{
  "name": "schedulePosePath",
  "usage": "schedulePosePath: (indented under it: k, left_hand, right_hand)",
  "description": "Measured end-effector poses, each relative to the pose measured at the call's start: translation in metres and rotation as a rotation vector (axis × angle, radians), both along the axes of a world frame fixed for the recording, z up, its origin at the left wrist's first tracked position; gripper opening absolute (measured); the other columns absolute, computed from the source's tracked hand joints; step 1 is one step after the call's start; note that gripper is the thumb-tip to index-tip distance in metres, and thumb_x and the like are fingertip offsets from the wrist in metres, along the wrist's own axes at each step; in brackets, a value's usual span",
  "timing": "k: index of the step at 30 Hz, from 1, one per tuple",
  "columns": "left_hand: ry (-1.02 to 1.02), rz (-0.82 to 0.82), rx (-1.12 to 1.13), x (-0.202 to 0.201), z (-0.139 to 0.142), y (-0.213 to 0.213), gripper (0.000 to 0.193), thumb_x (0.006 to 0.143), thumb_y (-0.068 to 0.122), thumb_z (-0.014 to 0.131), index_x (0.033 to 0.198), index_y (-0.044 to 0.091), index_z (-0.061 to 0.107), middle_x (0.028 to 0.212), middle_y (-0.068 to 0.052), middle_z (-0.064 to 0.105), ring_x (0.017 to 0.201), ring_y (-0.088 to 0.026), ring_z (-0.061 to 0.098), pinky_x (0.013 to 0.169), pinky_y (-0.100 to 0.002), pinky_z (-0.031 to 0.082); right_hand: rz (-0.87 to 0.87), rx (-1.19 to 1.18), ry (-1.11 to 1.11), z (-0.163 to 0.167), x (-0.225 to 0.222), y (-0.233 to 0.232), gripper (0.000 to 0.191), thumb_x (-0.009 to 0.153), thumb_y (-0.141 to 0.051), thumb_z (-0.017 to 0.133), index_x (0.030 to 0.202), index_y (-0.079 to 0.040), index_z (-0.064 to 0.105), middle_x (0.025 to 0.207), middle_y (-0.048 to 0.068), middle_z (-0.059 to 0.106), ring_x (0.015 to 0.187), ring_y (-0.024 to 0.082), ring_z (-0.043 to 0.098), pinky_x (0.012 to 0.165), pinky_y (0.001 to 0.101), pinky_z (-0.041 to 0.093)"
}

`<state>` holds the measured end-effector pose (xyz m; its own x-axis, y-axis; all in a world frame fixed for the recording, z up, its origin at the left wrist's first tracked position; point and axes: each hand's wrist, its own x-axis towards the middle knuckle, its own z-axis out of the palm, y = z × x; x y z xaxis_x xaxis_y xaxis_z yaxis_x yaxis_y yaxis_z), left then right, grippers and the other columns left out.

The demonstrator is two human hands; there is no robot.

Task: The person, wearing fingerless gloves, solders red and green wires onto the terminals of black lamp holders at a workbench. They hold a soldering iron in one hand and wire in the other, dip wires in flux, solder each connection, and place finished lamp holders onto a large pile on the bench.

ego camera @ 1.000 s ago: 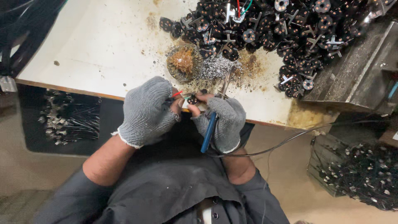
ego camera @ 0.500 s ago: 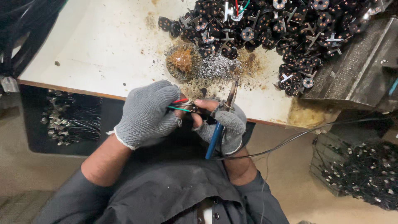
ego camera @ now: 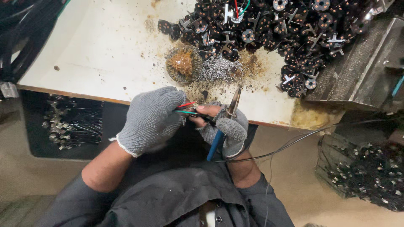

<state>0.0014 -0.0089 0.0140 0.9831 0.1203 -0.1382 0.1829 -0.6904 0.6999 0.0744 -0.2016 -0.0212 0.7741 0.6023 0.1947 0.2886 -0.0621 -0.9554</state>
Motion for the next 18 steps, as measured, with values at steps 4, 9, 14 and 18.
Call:
schedulePosePath:
  k: [4,9,14,18]
  left_hand:
    - [-0.098,0.061,-0.074,-0.005,-0.001,-0.007,0.022,0.076,0.019,0.075,0.093,0.009,0.065,0.088,-0.015,0.063,0.086,-0.041,0.064,0.071,-0.049,0.05]
    - [-0.194,0.147,-0.134,-0.008,-0.005,-0.016,0.025,0.078,0.02,0.075,0.097,0.006,0.066,0.089,-0.015,0.063,0.086,-0.04,0.064,0.071,-0.047,0.05]
    - [-0.118,0.241,-0.172,-0.007,-0.006,-0.025,0.015,0.092,0.026,0.074,0.092,0.011,0.072,0.082,-0.013,0.063,0.08,-0.036,0.066,0.068,-0.045,0.05]
    - [-0.127,0.251,-0.118,-0.006,-0.007,-0.025,0.018,0.091,0.028,0.074,0.09,0.01,0.072,0.08,-0.013,0.062,0.077,-0.036,0.065,0.066,-0.045,0.05]
  right_hand:
    - [-0.041,-0.072,-0.072,0.003,-0.002,-0.004,0.026,0.088,0.001,0.085,0.108,-0.004,0.069,0.095,0.011,0.076,0.088,0.02,0.077,0.08,0.0296,0.062]
    - [-0.047,-0.218,-0.212,0.009,-0.001,-0.006,0.029,0.084,-0.006,0.089,0.106,-0.006,0.07,0.095,0.01,0.076,0.09,0.02,0.077,0.082,0.0307,0.062]
    - [-0.083,-0.214,-0.191,0.011,-0.002,-0.005,0.029,0.084,-0.011,0.089,0.106,-0.007,0.071,0.097,0.01,0.076,0.091,0.021,0.077,0.084,0.032,0.062]
    - [-0.074,-0.264,-0.179,0.013,-0.001,-0.007,0.03,0.082,-0.013,0.091,0.106,-0.008,0.073,0.099,0.009,0.078,0.091,0.02,0.078,0.082,0.0306,0.062]
